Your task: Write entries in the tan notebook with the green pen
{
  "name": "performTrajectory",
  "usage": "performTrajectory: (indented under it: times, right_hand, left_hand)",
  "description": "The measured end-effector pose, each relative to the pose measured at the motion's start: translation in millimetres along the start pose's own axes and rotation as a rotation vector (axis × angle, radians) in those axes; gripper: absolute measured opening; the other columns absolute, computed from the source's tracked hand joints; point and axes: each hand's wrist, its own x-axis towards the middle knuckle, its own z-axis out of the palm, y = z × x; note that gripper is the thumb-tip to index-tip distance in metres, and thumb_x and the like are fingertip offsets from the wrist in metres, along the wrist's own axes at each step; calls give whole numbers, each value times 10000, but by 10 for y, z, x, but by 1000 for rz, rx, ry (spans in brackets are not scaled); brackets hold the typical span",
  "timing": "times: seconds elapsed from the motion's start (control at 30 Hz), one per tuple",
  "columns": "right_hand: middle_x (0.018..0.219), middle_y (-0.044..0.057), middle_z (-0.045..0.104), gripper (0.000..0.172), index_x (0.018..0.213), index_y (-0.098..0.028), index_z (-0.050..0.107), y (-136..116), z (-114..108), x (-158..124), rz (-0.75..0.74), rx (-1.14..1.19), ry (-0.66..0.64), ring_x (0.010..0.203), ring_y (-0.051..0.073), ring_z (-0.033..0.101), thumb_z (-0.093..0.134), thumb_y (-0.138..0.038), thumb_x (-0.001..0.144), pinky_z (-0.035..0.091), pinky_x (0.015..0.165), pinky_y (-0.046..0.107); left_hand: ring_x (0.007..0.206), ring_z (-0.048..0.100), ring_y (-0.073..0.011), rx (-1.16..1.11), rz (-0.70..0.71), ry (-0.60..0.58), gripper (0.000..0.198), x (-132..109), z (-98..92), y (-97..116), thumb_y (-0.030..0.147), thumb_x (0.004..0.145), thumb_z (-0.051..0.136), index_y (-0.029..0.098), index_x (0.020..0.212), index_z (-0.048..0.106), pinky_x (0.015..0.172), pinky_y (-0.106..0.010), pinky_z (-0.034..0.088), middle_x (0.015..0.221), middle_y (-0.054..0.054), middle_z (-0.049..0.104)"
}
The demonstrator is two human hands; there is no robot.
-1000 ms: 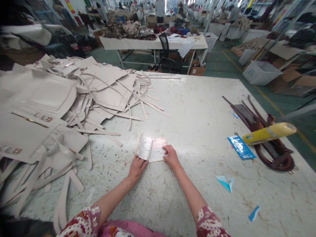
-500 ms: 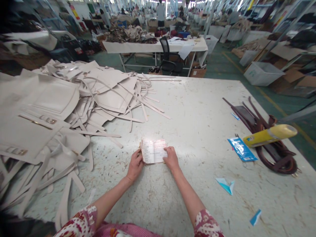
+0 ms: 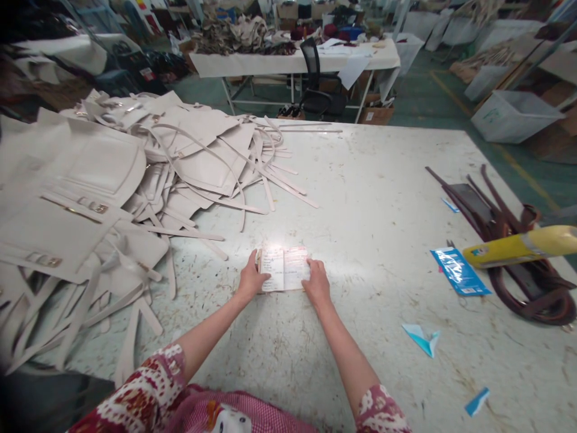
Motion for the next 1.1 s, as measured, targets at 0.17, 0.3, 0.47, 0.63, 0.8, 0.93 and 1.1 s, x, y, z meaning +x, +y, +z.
performTrajectory:
  times: [0.17,0.3,0.47,0.63,0.8,0.93,1.1]
  right_hand:
    - [1053,45,443,612,1151,-254,468,39,19,-9,1,-1,-4,862,191,484,512,-74,568,453,773,336]
    - [1070,38,437,601,1150,-275,473,72,33,0,2,4,-16,918,200,480,519,-85,581,457,797,340]
    - [1103,43,428,598,1163,-278,464,85,34,6,26,2,-28,972,214,475,519,-102,595,461,813,351]
    - [1114,43,432,615,1176,-281,444,39,10,8,42,-7,-32,942,211,487,511,-99,593,469,803,351]
    - [1132,63,437,641,1195,-256,415,-22,-3,16,63,-30,-29,981,227,473,503,-96,581,469,808,355]
    - [1132,68,443,635,1192,-245,417,-63,-9,11,82,-53,-30,997,226,471,498,-100,579,467,810,342]
    - [1133,62,448,619,1191,-224,423,-96,-13,-3,101,-82,-37,1028,217,459,496,-124,584,455,827,324]
  left_hand:
    - [752,638,-211,-251,-109,-158,698,84,-79,-110,71,561,627,107,1222,403,672,-343,520,871,-76,677]
    - [769,640,-209,-340,-140,-193,514,108,-90,-183,102,541,652,110,1036,515,656,-334,537,880,-77,683]
    - [756,639,-212,-360,-173,-220,428,156,-92,-237,103,520,651,121,934,544,645,-335,535,851,-68,687]
    - [737,630,-203,-360,-175,-233,389,180,-87,-216,95,505,645,135,877,540,639,-330,525,812,-53,683]
    - [764,624,-199,-380,-158,-247,401,151,-70,-174,89,505,631,139,894,552,693,-343,516,852,-50,676]
    - [785,620,-219,-406,-159,-258,431,133,-60,-201,105,498,634,126,922,561,705,-368,515,886,-75,671]
    - [824,621,-235,-474,-172,-280,507,111,-51,-253,119,486,644,127,983,540,718,-381,516,984,-100,654]
